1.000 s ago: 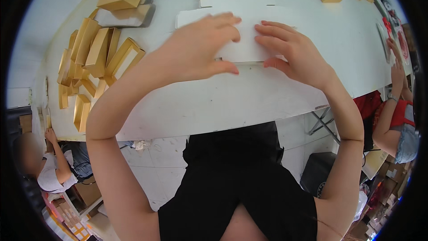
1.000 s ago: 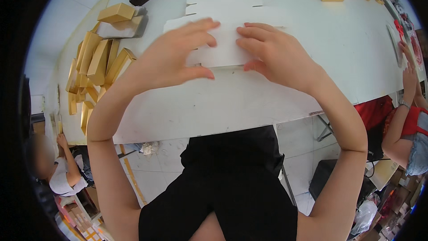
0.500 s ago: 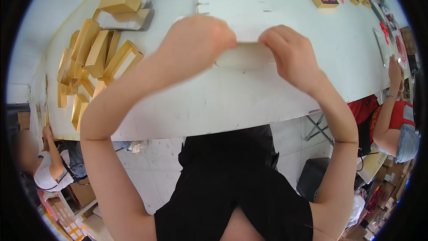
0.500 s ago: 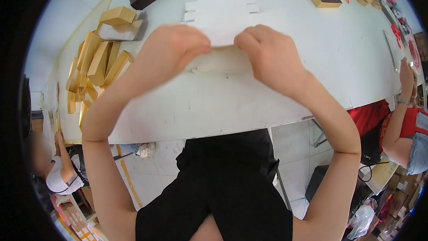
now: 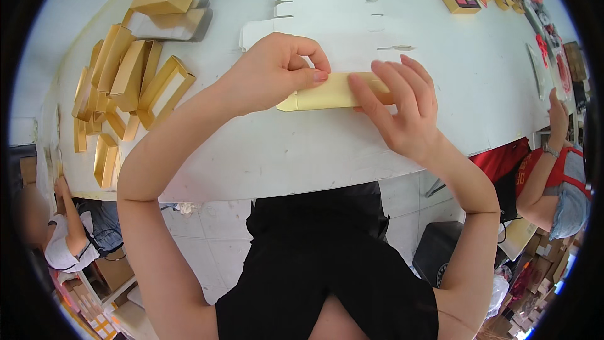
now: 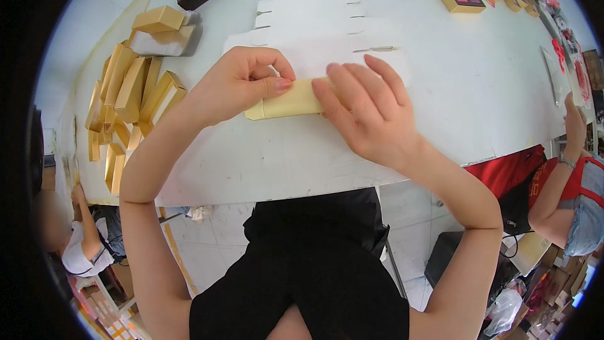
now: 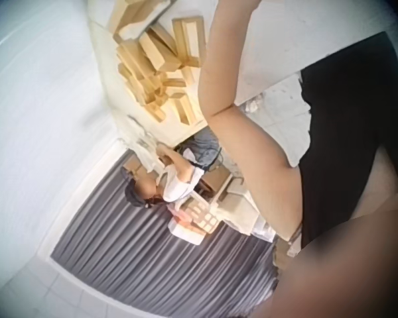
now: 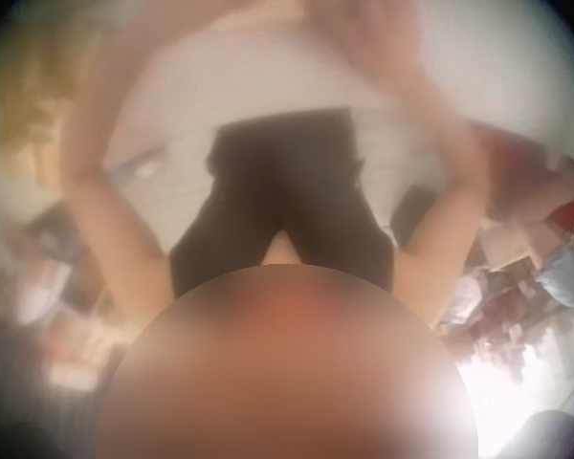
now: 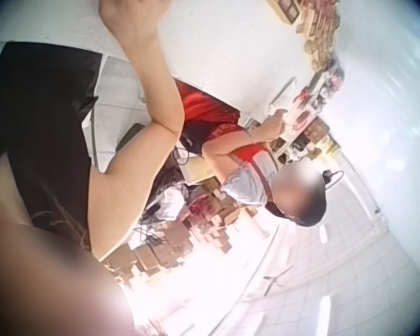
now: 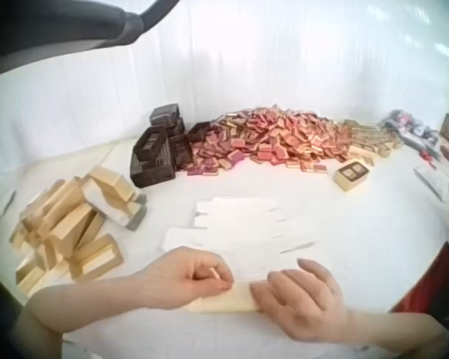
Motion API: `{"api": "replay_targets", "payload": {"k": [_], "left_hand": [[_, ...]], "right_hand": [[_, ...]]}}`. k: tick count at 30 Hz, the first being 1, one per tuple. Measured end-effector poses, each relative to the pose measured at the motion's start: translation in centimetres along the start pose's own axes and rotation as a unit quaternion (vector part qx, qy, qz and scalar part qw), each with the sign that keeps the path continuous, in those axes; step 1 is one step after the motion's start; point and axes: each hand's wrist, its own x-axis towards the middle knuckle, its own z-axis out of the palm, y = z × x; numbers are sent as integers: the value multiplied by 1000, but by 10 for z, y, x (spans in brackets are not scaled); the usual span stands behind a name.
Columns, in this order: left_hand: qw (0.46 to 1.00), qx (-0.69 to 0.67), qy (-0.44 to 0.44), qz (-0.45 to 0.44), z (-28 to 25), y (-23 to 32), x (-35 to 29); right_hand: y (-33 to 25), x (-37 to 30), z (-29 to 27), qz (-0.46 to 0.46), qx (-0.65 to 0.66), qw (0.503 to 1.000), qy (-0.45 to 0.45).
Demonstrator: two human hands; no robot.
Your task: The person folds flat cardboard pieces into small rectangular boxes and places them on the table. They then pick up black plastic trays and insert them into the assembled boxes. The person stacks the completed boxes on the table.
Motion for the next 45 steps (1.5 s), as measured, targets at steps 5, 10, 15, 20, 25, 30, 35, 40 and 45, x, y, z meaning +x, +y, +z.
{"api": "replay_targets", "payload": {"k": [5, 10, 15, 20, 25, 30, 35, 40, 45], "left_hand": [[820, 370, 209, 382, 22, -5, -11], [838, 396, 151, 345, 36, -18, -20], [832, 425, 203, 294, 43, -22, -9], [747, 464, 314, 359, 15, -15, 19], [921, 81, 275, 263, 6, 25, -12], [953, -144, 200, 177, 23, 24, 12], [998, 38, 49, 29, -13, 60, 42], [966, 236, -86, 66, 0, 25, 92], [802, 553, 50, 223, 8, 19, 96]], "right_hand": [[-6, -14, 11, -27, 46, 998, -35], [-15, -3, 7, 23, 69, 994, -79], [9, 27, 1, 120, 170, 938, -278], [66, 53, 17, 405, 435, 731, -334], [39, 65, -30, 400, 328, 855, -41], [-23, 57, -28, 207, 319, 925, -18], [-3, 28, -51, 24, 205, 976, -68], [7, -8, -19, -69, 103, 990, -71], [7, -7, -2, 40, 166, 983, -66]]}}
